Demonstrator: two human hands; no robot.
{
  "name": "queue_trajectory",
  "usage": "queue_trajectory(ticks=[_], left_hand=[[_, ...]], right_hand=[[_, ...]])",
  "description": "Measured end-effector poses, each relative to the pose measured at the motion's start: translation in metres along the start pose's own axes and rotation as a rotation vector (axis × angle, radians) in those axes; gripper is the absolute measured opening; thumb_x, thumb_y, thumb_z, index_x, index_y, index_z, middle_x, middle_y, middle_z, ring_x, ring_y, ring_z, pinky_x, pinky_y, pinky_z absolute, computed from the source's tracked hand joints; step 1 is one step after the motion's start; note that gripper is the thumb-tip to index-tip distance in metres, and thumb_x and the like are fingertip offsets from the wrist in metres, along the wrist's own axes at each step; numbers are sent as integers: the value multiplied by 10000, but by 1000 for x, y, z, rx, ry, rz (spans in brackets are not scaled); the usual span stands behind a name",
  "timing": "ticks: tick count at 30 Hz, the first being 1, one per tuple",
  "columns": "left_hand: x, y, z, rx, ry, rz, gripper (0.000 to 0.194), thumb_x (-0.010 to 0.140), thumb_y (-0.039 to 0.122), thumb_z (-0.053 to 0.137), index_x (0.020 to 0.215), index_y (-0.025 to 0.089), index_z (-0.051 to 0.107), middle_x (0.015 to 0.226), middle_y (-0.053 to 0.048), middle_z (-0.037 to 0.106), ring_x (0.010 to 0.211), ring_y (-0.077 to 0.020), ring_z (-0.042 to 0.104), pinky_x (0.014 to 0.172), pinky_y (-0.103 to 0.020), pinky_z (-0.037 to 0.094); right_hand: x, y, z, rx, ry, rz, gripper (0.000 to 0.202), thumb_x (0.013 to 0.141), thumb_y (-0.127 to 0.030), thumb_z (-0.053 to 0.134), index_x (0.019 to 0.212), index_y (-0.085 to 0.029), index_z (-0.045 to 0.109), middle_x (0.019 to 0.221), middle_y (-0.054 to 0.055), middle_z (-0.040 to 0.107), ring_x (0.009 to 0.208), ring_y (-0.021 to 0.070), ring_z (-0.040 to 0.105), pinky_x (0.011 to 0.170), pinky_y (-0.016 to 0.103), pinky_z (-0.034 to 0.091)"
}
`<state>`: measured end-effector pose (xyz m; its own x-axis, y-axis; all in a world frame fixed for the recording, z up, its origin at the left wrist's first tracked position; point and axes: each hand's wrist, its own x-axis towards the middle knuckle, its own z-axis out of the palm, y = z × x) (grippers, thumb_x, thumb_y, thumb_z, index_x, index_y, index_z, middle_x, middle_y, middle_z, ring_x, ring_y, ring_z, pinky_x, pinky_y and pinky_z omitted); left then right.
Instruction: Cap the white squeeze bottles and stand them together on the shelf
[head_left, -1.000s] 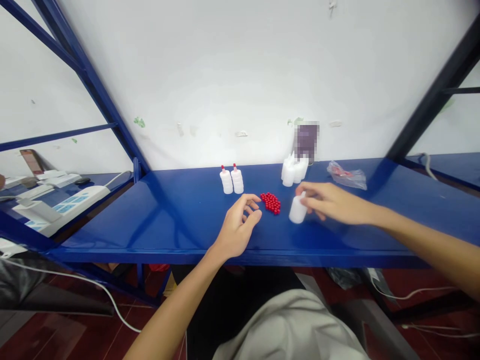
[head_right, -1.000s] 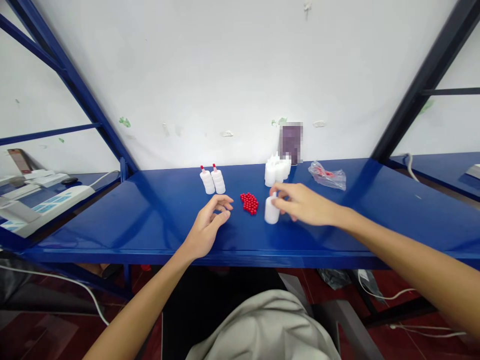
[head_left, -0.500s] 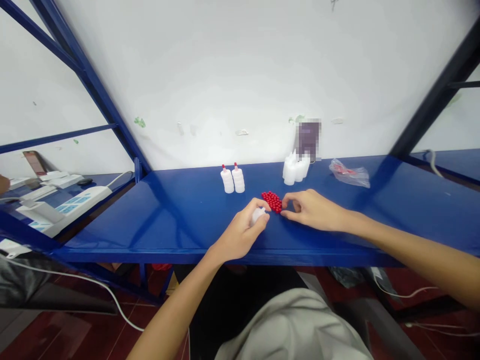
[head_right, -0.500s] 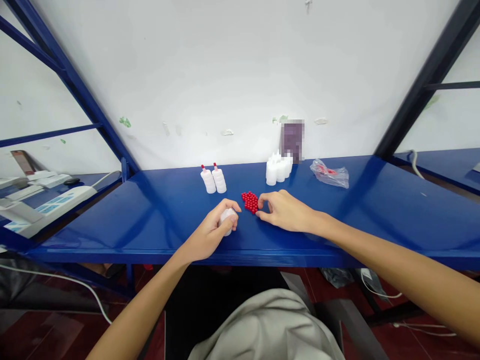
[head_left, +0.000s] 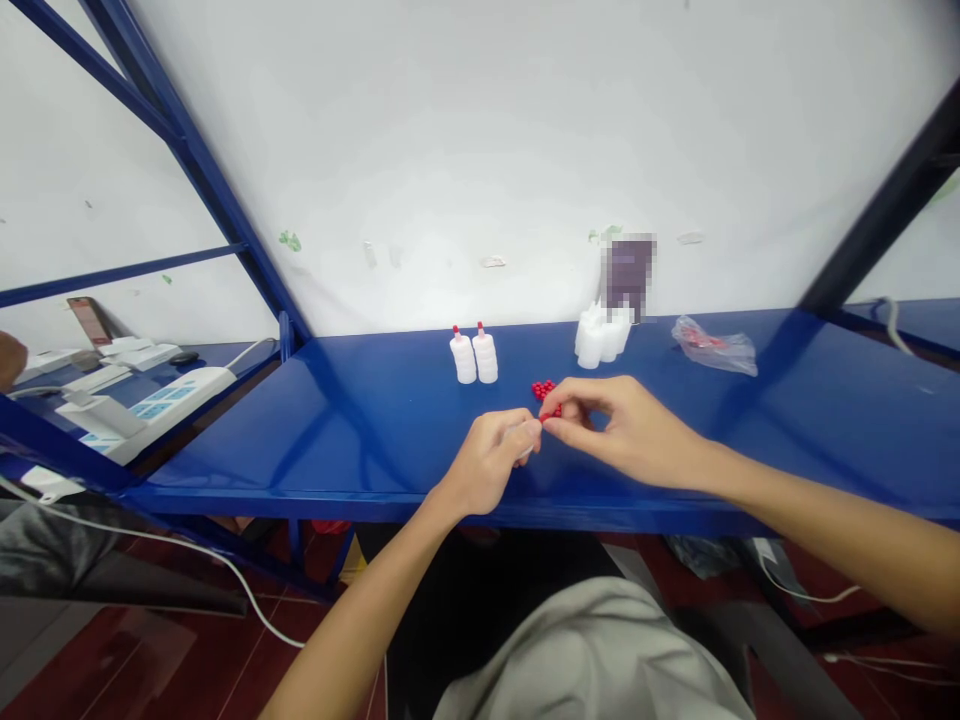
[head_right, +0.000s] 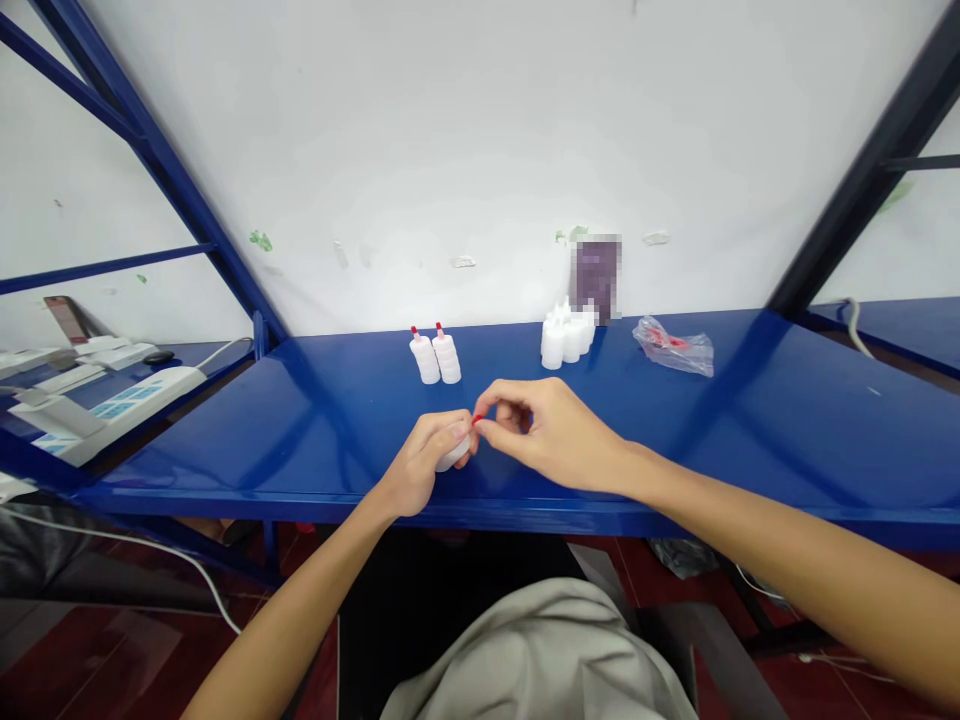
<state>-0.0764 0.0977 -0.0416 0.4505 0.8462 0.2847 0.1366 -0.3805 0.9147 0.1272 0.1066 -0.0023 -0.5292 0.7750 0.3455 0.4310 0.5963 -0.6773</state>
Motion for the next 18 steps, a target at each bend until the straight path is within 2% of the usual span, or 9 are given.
queue_trajectory(ticks=[5, 13, 18], left_hand=[[-1, -3, 1, -13, 27, 12, 496, 985, 513, 387, 656, 158, 497, 617, 6, 452, 602, -115, 402, 606, -268, 324], [-4, -10, -3, 22, -18, 19, 451, 940, 497, 451, 649, 155, 497, 624, 10, 439, 591, -107, 385, 585, -259, 327], [-5, -11, 0, 0, 29, 36, 427, 932, 478, 450, 649, 160, 487, 602, 14, 427, 564, -105, 393, 559, -256, 335]], right_hand=[[1, -16, 13, 69, -21, -77, 144, 923, -319, 565, 912, -209, 657, 744, 10, 709, 651, 148, 622, 605, 269, 469], [-3, -10, 20, 15, -49, -142, 121, 928, -264, 553, 954, -222, 663, 788, -1, 720, 696, 142, 643, 672, 271, 490], [0, -12, 25, 8, -75, -189, 137, 935, -265, 537, 974, -208, 655, 750, -10, 695, 657, 125, 604, 655, 260, 471]])
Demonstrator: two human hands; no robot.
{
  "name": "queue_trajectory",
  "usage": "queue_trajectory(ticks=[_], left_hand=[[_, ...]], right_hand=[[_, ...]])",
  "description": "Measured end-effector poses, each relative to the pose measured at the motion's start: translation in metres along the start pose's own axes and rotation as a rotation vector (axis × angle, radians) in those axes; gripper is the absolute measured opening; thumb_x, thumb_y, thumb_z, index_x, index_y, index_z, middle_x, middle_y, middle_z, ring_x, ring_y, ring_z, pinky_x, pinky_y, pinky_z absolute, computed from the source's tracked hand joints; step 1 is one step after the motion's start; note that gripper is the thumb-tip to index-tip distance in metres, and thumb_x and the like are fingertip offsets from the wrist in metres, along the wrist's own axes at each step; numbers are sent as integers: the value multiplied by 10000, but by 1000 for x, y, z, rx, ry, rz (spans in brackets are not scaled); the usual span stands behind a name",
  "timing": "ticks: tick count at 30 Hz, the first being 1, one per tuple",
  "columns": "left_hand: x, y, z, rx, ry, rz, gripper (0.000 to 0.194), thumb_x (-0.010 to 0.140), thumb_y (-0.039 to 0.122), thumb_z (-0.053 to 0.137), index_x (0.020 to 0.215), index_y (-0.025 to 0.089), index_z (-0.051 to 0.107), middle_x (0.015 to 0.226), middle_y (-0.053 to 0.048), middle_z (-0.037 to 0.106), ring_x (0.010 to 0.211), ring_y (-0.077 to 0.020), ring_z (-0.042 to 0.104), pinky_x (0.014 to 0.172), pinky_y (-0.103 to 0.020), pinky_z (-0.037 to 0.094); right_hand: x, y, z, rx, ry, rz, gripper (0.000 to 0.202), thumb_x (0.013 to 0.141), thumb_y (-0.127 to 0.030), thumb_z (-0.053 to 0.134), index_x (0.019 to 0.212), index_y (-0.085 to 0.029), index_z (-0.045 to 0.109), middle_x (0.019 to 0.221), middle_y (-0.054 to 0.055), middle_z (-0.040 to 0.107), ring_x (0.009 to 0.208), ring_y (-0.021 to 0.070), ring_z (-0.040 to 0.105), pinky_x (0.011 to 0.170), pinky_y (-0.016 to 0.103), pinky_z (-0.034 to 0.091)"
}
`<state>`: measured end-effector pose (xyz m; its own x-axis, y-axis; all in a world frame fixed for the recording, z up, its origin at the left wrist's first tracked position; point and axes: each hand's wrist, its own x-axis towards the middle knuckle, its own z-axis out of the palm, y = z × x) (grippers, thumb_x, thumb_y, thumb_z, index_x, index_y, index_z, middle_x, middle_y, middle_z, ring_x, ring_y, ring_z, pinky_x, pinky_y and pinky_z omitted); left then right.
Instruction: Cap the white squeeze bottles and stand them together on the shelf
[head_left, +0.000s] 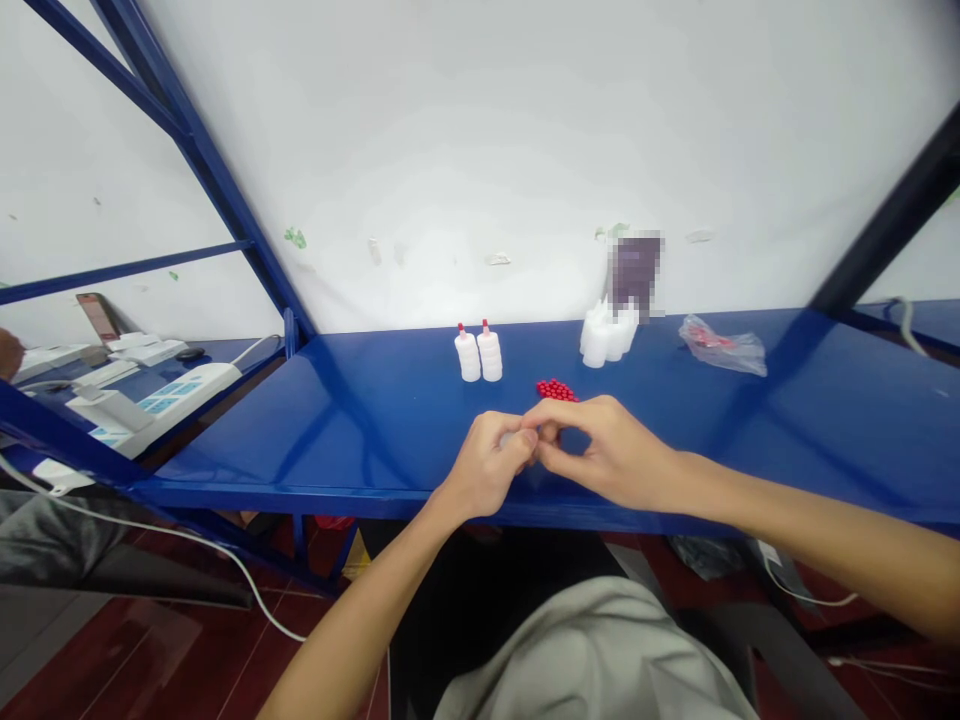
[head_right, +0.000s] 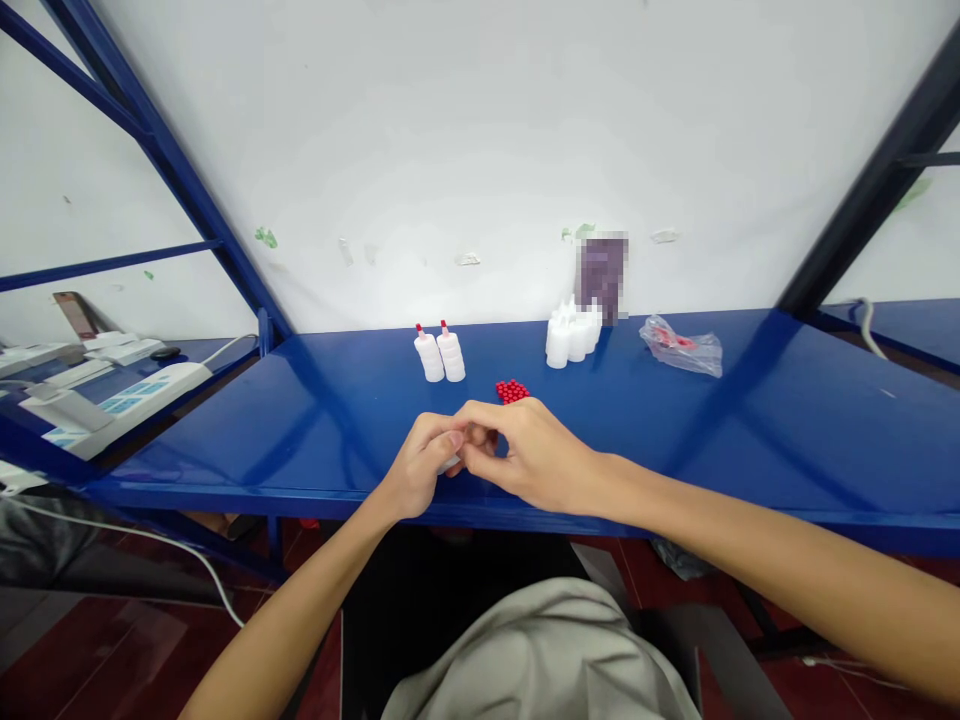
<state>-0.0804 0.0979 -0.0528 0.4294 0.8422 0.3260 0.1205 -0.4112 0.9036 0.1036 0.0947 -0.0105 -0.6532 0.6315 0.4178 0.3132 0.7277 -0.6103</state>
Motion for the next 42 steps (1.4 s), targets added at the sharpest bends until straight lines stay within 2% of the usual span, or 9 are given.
queue_trajectory(ticks=[4, 8, 11, 16, 19, 22, 26, 30, 42], left_hand=[[4, 3, 5, -72, 129, -89, 466, 968, 545, 336, 799, 164, 546, 626, 8, 498, 544, -114, 441, 548, -249, 384], [7, 5, 5, -8, 134, -165, 422, 967, 425, 350, 717, 160, 563, 585, 12, 496, 542, -111, 457, 554, -237, 374], [6, 6, 4, 58, 109, -170, 414, 952, 371, 372, 646, 157, 551, 585, 8, 500, 566, -113, 470, 571, -240, 367], [6, 8, 5, 45, 118, -190, 471, 968, 444, 368, 649, 157, 561, 583, 3, 510, 562, -119, 482, 584, -251, 382], [7, 6, 5, 17, 120, -184, 469, 973, 441, 362, 659, 157, 563, 584, 3, 512, 559, -118, 479, 585, -251, 383], [7, 4, 4, -1, 104, -169, 424, 972, 378, 345, 682, 159, 565, 596, 2, 516, 573, -120, 479, 586, -249, 378], [6, 4, 3, 1, 72, -139, 369, 966, 328, 339, 710, 168, 550, 620, 5, 522, 599, -123, 480, 600, -245, 385], [6, 5, 3, 27, 69, -139, 396, 979, 426, 379, 749, 166, 571, 655, 1, 543, 628, -129, 495, 614, -243, 399], [8, 5, 5, 90, 67, -162, 510, 990, 511, 383, 694, 156, 599, 618, 2, 524, 619, -132, 489, 618, -258, 367]], right_hand=[[20, 6, -19, -11, 81, 49, 117, 902, -286, 561, 923, -201, 639, 691, -14, 662, 634, 131, 576, 632, 264, 447], [61, 35, -46, -202, 226, 120, 113, 827, -248, 581, 809, -181, 669, 770, 37, 689, 718, 169, 594, 712, 317, 460], [95, 64, -48, -447, 119, 201, 141, 776, -223, 613, 774, -146, 730, 792, 86, 707, 754, 202, 604, 753, 352, 460], [121, 89, -32, -532, -69, 345, 182, 793, -221, 627, 834, -141, 785, 859, 100, 751, 803, 213, 641, 768, 341, 458], [109, 85, -35, -512, -48, 361, 246, 836, -319, 604, 737, -152, 757, 738, 82, 724, 700, 194, 619, 685, 327, 432], [78, 75, -47, -507, -15, 330, 330, 865, -379, 556, 644, -169, 683, 580, 45, 627, 576, 164, 547, 607, 320, 384], [22, 74, -61, -563, -99, 237, 255, 882, -392, 536, 878, -189, 690, 608, 8, 608, 538, 151, 515, 577, 298, 358], [-14, 88, -64, -588, -160, 125, 276, 905, -370, 516, 1062, -221, 686, 814, 42, 689, 703, 191, 615, 660, 298, 407], [-6, 103, -57, -585, -224, 139, 233, 960, -395, 462, 1013, -226, 614, 874, 50, 666, 752, 211, 608, 660, 303, 380]])
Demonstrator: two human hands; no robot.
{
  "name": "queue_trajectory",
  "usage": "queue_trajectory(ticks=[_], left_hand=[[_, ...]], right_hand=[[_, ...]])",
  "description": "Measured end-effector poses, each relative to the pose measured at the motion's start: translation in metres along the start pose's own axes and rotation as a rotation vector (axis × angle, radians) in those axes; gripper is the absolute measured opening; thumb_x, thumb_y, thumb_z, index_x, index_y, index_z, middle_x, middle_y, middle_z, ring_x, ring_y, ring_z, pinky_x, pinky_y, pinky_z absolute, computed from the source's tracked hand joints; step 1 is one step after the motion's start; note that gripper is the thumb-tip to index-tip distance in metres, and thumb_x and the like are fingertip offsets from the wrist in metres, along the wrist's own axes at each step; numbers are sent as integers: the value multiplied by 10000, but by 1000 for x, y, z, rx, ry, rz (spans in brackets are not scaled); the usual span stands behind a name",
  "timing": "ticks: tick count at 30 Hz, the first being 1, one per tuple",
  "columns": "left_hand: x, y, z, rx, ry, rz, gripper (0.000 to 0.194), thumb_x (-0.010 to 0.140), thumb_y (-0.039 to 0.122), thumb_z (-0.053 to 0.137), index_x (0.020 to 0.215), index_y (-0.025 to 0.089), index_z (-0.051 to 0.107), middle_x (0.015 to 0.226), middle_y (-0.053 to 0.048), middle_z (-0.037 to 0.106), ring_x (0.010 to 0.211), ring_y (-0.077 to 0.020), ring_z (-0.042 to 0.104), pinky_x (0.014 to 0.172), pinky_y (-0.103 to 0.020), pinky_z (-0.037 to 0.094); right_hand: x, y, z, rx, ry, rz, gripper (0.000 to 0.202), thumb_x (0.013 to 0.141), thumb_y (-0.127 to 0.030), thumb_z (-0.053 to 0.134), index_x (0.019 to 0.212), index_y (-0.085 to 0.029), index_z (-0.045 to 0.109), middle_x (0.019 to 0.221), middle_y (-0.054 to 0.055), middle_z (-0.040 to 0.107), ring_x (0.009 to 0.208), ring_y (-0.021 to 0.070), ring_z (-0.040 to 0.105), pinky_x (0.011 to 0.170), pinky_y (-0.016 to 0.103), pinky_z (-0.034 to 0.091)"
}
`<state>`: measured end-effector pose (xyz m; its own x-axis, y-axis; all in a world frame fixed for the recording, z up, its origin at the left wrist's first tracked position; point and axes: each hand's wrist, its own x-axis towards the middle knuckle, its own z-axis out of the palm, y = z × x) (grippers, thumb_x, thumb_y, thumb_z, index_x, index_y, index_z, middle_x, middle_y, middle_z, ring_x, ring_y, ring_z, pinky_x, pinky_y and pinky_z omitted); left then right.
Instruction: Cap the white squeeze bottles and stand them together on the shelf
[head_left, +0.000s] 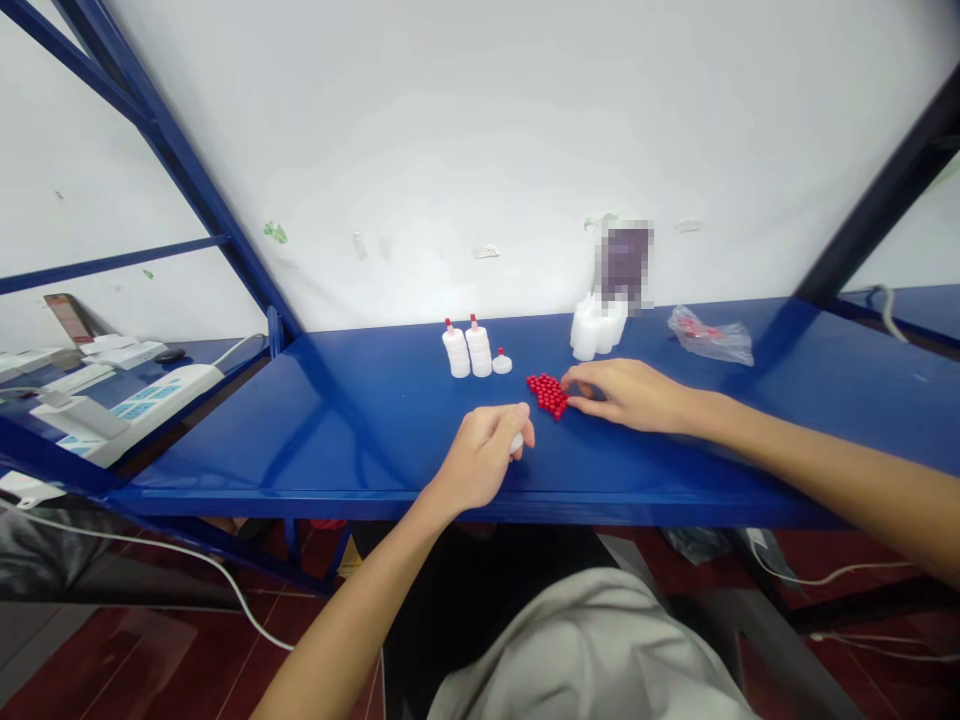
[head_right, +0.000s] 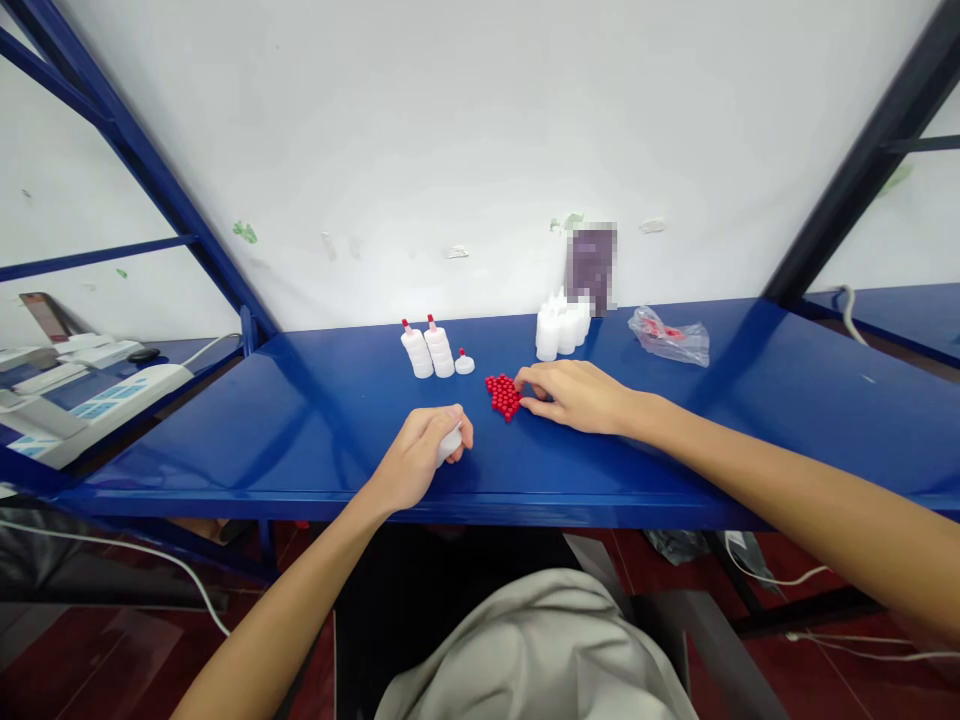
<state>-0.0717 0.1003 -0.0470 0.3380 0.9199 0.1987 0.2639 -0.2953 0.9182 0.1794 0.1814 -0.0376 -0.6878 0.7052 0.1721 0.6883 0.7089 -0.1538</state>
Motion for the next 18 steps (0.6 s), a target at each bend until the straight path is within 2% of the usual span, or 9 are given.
queue_trajectory(ticks=[3, 5, 9, 13, 18], left_hand=[[0, 0, 0, -8, 4, -12, 541, 992, 516, 362, 664, 153, 594, 609, -3, 527, 611, -133, 496, 626, -264, 370], [0, 1, -1, -7, 5, -13, 544, 992, 514, 361, 650, 153, 582, 606, -4, 528, 608, -131, 497, 627, -265, 367], [0, 1, -1, -24, -3, 4, 537, 989, 518, 379, 643, 150, 563, 598, 0, 521, 598, -122, 479, 614, -262, 350], [0, -1, -2, -65, -4, 23, 531, 974, 536, 416, 642, 145, 555, 589, 4, 509, 588, -116, 463, 603, -259, 346], [1, -4, -3, -73, -39, 60, 445, 955, 452, 451, 643, 145, 535, 603, 10, 494, 587, -108, 446, 587, -251, 336]], right_hand=[[2, -2, -3, -17, -14, -13, 199, 955, -364, 465, 970, -230, 610, 843, 43, 662, 729, 205, 601, 645, 298, 372], [3, -10, -7, 1, 35, 13, 178, 946, -355, 487, 964, -229, 612, 819, 35, 664, 696, 193, 591, 637, 295, 374], [2, -50, -18, 322, 217, 47, 223, 955, -412, 526, 1007, -217, 622, 757, 7, 652, 584, 136, 530, 581, 269, 393], [2, -87, -18, 583, 199, -88, 194, 944, -380, 571, 942, -197, 635, 695, -18, 612, 556, 105, 492, 536, 239, 395], [5, -95, -7, 624, 212, -124, 97, 916, -249, 582, 910, -175, 644, 672, -29, 612, 530, 82, 462, 520, 226, 373]])
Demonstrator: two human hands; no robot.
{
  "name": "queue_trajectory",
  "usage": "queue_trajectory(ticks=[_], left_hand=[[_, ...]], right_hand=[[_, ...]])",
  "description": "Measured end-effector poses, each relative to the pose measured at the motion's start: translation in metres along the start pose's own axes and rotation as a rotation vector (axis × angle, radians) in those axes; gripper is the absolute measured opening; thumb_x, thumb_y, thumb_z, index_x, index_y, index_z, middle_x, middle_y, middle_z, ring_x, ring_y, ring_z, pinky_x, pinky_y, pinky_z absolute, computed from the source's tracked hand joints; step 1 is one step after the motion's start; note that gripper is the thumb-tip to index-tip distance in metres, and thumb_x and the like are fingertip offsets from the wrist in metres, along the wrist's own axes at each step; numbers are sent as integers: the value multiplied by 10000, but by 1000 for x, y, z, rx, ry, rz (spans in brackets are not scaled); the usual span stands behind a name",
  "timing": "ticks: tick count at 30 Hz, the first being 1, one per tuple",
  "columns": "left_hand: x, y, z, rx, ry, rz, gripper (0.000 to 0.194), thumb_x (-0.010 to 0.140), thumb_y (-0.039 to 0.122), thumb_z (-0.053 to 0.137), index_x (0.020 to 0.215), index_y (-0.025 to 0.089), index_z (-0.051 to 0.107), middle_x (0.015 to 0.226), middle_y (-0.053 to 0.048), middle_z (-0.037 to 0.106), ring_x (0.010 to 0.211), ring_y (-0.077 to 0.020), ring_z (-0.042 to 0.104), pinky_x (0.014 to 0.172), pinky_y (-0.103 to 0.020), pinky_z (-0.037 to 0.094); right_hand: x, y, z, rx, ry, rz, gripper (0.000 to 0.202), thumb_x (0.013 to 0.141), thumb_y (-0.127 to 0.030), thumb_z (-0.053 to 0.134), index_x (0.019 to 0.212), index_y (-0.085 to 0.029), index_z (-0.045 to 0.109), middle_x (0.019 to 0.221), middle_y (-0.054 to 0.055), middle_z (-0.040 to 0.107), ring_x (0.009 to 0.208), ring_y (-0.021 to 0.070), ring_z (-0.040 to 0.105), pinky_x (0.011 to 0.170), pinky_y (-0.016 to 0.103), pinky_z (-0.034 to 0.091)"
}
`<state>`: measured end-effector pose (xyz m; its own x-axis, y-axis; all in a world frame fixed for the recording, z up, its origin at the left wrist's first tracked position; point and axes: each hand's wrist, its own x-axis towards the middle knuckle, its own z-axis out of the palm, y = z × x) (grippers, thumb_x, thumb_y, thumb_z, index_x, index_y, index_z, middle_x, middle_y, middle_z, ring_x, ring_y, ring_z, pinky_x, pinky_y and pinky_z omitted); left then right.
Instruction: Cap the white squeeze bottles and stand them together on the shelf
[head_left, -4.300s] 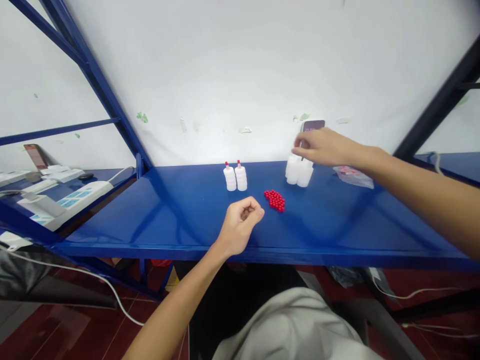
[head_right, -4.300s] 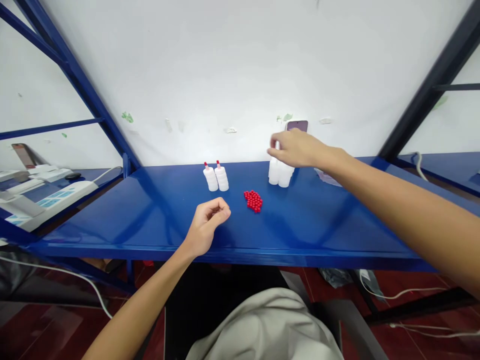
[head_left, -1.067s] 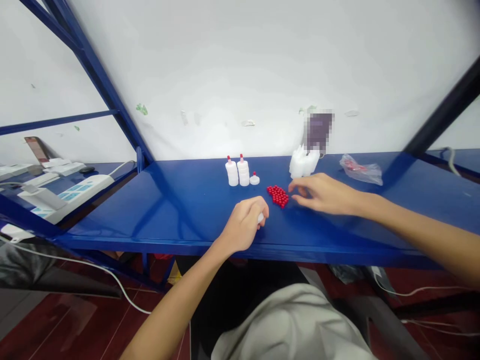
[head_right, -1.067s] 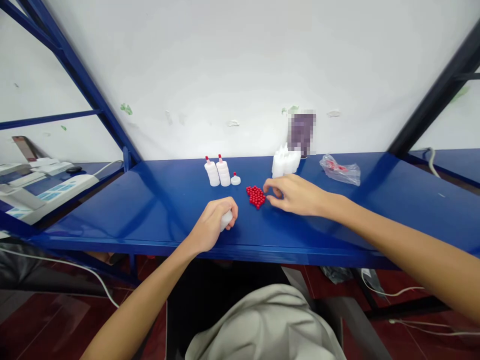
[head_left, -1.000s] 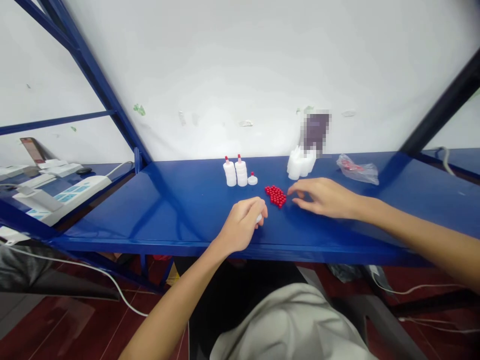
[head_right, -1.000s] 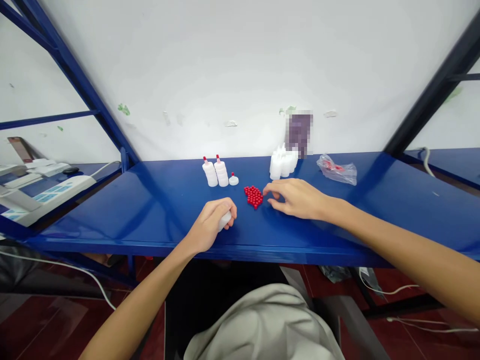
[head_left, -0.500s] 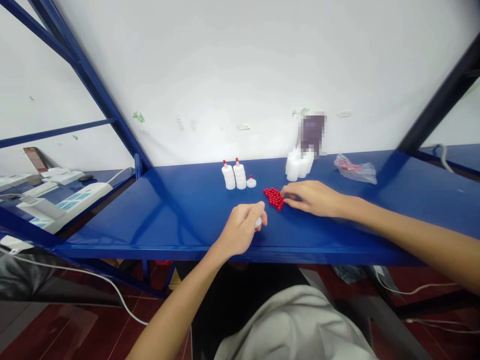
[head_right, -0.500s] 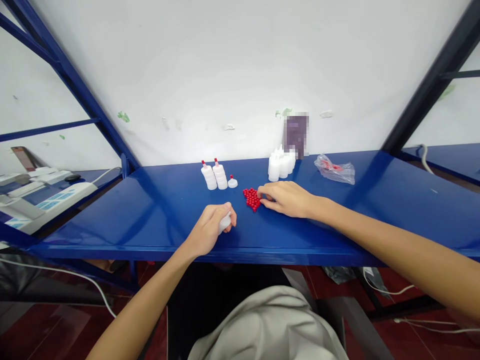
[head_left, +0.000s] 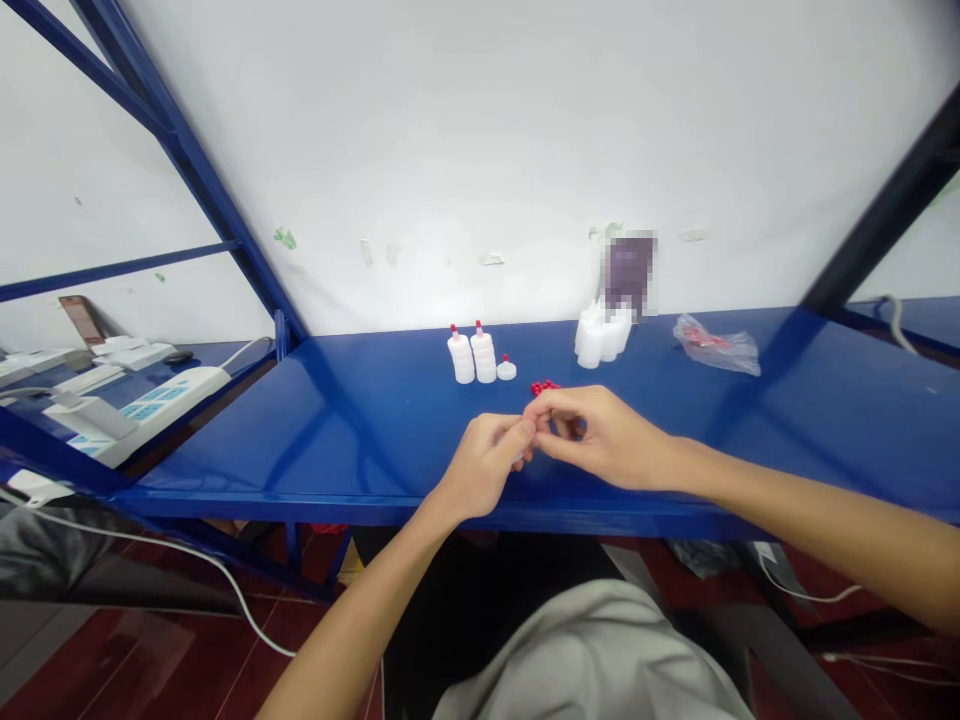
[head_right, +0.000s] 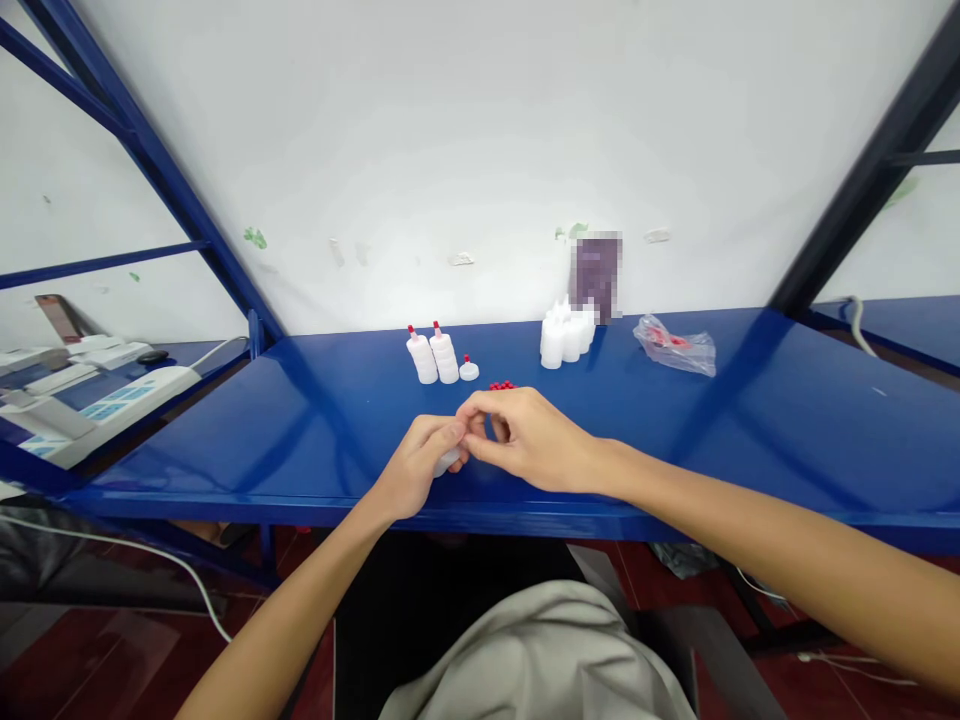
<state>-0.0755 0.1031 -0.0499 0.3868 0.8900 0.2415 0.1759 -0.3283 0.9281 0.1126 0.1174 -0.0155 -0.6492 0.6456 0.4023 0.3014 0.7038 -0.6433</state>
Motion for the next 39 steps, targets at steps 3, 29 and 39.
queue_trajectory(ticks=[3, 29, 39], left_hand=[[-1, -1, 2, 67, 17, 10, 361, 923, 333, 441, 623, 150, 520, 578, 15, 465, 555, -103, 420, 555, -251, 307], [101, -30, -96, 1109, 192, -367, 768, 730, 809, 557, 1164, 185, 662, 1170, -171, 719, 1089, -389, 671, 841, -408, 524], [55, -8, -126, 914, -42, -471, 535, 794, 693, 574, 621, 187, 602, 590, -57, 634, 535, -184, 583, 539, -288, 431]], right_hand=[[2, 0, 5, 1, -5, -28, 88, 904, -223, 585, 914, -171, 656, 682, -26, 619, 541, 81, 469, 532, 224, 378], [130, 76, -26, -564, -98, 354, 239, 834, -243, 611, 1031, -148, 708, 907, 93, 750, 771, 200, 678, 673, 301, 453], [42, 46, -56, -568, -249, 92, 188, 883, -260, 540, 949, -194, 703, 870, 40, 743, 713, 171, 645, 648, 290, 415]])
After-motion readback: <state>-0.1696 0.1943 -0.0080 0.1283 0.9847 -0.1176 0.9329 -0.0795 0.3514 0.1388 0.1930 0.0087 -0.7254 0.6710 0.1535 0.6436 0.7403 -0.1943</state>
